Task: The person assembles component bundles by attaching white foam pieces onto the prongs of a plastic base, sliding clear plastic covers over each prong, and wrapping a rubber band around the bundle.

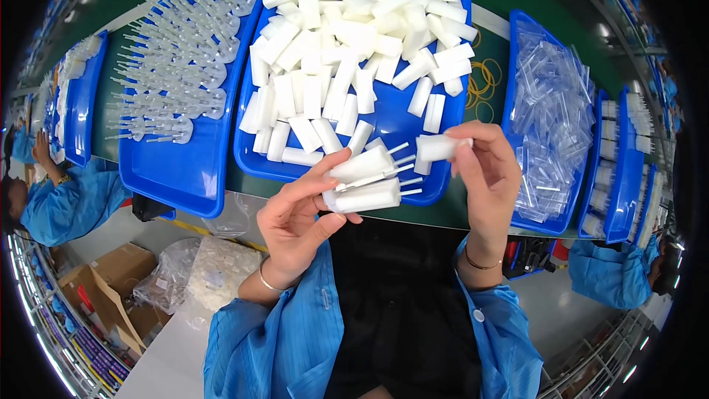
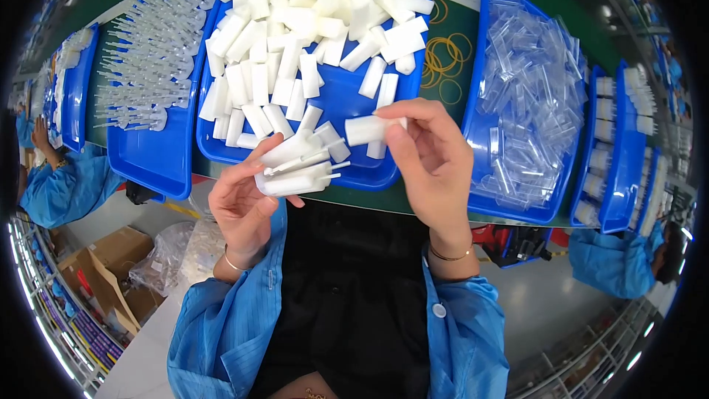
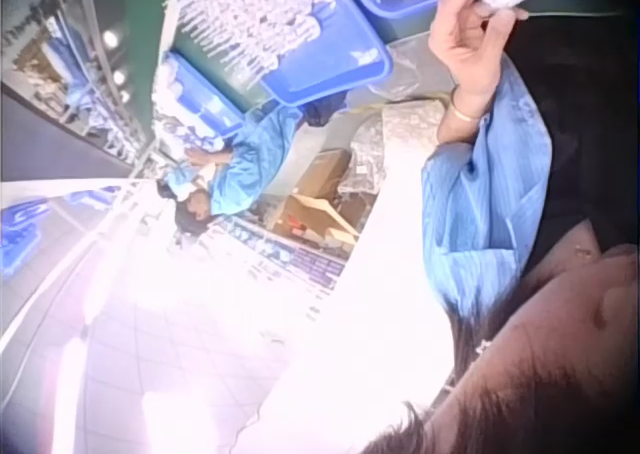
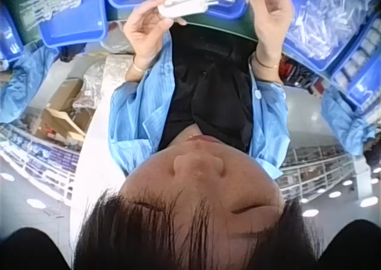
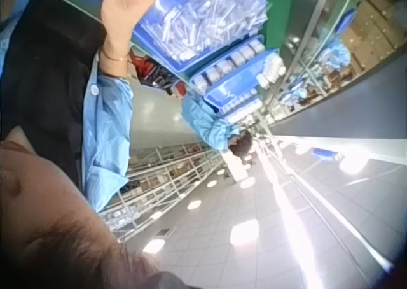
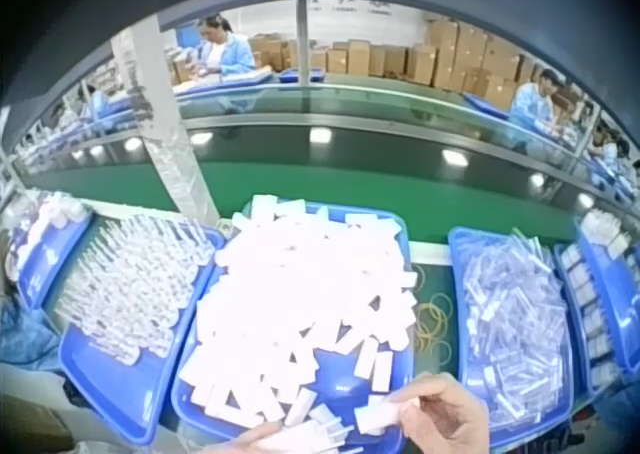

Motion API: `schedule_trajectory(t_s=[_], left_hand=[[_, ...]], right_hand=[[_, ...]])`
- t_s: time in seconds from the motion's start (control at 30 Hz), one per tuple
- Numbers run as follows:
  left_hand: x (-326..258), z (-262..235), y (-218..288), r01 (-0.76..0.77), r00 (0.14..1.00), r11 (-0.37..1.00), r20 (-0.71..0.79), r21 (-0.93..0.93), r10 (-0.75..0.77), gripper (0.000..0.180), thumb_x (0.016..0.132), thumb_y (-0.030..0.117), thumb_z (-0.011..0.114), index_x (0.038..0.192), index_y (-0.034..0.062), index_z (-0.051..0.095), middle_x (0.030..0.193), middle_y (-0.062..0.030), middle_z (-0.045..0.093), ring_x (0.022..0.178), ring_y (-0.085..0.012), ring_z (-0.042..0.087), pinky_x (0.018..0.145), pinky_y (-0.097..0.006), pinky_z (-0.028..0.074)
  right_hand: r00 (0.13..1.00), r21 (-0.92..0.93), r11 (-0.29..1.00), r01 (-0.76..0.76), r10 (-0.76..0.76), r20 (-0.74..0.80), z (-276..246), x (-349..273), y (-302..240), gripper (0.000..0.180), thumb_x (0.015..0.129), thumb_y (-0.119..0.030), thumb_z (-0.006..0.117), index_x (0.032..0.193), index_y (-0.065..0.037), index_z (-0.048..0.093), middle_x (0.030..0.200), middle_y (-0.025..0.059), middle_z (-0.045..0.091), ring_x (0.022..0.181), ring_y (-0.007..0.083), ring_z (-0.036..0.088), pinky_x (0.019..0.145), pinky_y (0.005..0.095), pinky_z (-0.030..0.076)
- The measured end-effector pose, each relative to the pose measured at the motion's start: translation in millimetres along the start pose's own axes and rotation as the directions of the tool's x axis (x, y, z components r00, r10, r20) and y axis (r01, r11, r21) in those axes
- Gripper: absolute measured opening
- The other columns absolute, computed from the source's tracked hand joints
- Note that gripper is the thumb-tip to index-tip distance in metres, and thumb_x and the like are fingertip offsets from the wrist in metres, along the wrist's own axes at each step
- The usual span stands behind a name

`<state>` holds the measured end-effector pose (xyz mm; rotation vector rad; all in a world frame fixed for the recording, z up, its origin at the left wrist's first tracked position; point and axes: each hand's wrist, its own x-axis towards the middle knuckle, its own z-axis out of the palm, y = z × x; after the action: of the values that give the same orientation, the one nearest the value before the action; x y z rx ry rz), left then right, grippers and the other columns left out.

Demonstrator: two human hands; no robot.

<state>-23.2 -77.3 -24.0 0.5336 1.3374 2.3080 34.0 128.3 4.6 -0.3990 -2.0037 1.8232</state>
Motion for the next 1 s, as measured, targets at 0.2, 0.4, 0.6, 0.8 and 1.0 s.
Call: schedule_trajectory(t_s=[0.2,0.4,0.6,0.8,1.0], left_hand=[[2,7,-6,-0.046,0.999,0.997,0.012,0.069,0.045,0.027,0.079,0.001,0.062,0.105,-0.0037,0.056,0.124,-0.0329,0.042,0.098,-0.0301,0.059,0.072,-0.034,0.055],[1,13,-9,-0.062,0.998,0.963,0.031,0.261,0.056,0.021,0.076,0.004,0.068,0.094,-0.0026,0.062,0.116,-0.0318,0.051,0.103,-0.0326,0.058,0.085,-0.035,0.047],[3,19,-8,-0.121,0.992,0.945,0.078,0.303,0.102,0.022,0.074,0.006,0.070,0.093,-0.0021,0.064,0.114,-0.0306,0.053,0.103,-0.0337,0.057,0.087,-0.036,0.045],[4,22,-6,-0.120,0.988,0.918,0.131,0.378,0.076,0.021,0.071,0.005,0.071,0.089,-0.0024,0.065,0.110,-0.0281,0.057,0.100,-0.0310,0.060,0.082,-0.033,0.048],[5,22,-5,-0.141,0.986,0.859,0.143,0.492,0.079,0.023,0.069,0.003,0.072,0.090,-0.0032,0.065,0.109,-0.0273,0.058,0.096,-0.0304,0.062,0.080,-0.031,0.049]], right_hand=[[0.980,0.372,0.908,-0.195,0.194,0.042,-17,-8,6,0.011,0.087,-0.009,0.055,0.094,-0.001,0.054,0.082,0.0038,0.055,0.064,0.0056,0.046,0.055,0.0182,0.036],[0.980,0.480,0.855,-0.197,0.178,0.086,-23,-14,13,0.008,0.087,-0.009,0.053,0.091,-0.002,0.053,0.084,0.0055,0.057,0.062,0.0058,0.047,0.053,0.0180,0.036],[0.986,0.423,0.891,-0.168,0.161,0.053,-24,-16,12,0.010,0.088,-0.011,0.053,0.092,-0.002,0.054,0.086,0.0057,0.058,0.063,0.0052,0.047,0.053,0.0179,0.036],[0.967,0.550,0.800,-0.241,0.245,0.068,-27,-16,16,0.012,0.089,-0.013,0.052,0.090,-0.002,0.055,0.086,0.0052,0.058,0.062,0.0046,0.046,0.052,0.0180,0.035],[0.972,0.393,0.896,-0.205,0.235,-0.029,-29,-19,12,0.005,0.085,-0.005,0.054,0.084,0.000,0.057,0.077,0.0034,0.059,0.056,0.0030,0.044,0.050,0.0170,0.033]])
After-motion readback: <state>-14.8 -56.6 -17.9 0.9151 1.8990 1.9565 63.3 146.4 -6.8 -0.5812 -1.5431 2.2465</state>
